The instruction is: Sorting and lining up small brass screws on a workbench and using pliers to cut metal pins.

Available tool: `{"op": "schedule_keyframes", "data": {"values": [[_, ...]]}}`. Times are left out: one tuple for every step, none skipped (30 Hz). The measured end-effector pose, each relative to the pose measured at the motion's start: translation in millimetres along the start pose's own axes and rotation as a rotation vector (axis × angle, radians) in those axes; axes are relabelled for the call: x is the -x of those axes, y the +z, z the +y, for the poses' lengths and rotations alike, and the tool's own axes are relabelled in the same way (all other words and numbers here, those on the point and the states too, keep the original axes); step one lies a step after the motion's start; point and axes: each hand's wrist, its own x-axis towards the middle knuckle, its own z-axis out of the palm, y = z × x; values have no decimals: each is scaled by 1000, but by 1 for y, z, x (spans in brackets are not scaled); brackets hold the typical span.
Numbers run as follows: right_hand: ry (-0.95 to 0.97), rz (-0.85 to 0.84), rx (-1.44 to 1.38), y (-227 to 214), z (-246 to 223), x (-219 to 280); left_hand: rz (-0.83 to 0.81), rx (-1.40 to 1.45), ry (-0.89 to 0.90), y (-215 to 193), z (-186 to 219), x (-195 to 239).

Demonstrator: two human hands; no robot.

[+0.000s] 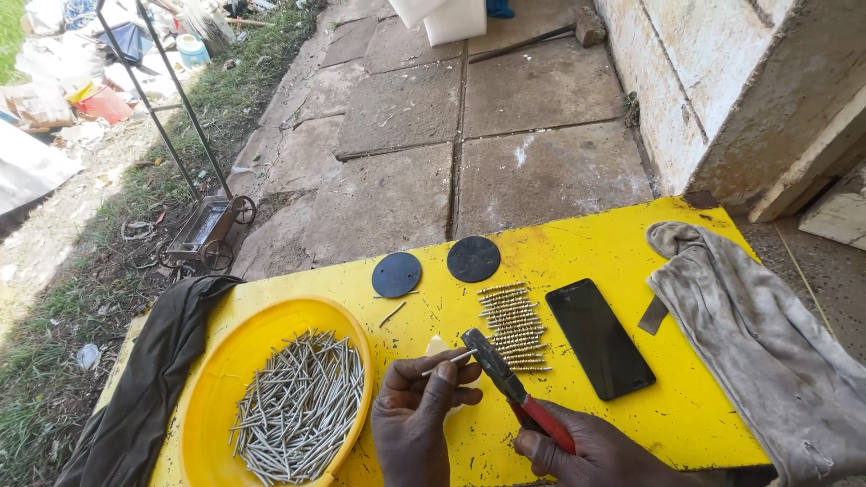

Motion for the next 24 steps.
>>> {"op": "schedule_keyframes", "data": {"values": [[-11,3,4,1,1,-2,-2,-23,10,2,-1,1],[-12,5,5,0,-1,0,-3,-21,11,2,-1,1],[-24,4,-2,0,-3,1,-15,-3,32,2,-1,0],[-35,2,-9,1,-5,3,-27,14,53,2,0,0],[-37,2,-9,0,-8,5,-27,15,54,3,1,-1],[-17,13,47,0,-10,7,-10,11,56,2,3,-1],[1,24,103,0,-11,8,7,8,58,2,4,-1],[2,24,103,-1,-8,6,8,8,57,2,4,-1],[-10,35,108,-1,-5,3,9,20,53,2,4,-1],[-22,44,113,-1,-2,1,12,30,48,2,4,-1],[-20,42,113,1,-2,1,14,30,48,0,2,-1],[-30,48,134,1,-3,1,9,53,63,-1,-1,-2],[-40,53,154,2,-3,1,5,76,78,-1,-3,-3],[-41,54,154,1,-8,3,4,76,79,0,-1,-4],[-10,58,146,1,-12,6,20,72,68,2,1,-4],[24,61,138,1,-16,9,38,68,54,3,2,-3],[26,61,138,0,-12,5,40,67,52,2,3,-3],[-3,94,221,0,-8,3,26,60,61,1,3,-2],[-32,128,305,-1,-5,0,13,54,69,1,3,-1],[-35,130,303,-4,1,-7,9,53,72,-1,2,-3],[-101,153,336,-7,6,-14,-7,7,67,-3,2,-6],[-162,175,370,-11,12,-21,-19,-38,60,-6,1,-6],[-161,175,371,-12,13,-20,-18,-37,59,-7,4,-3],[-175,214,417,-14,14,-19,11,-399,258,-9,7,-1]]}}
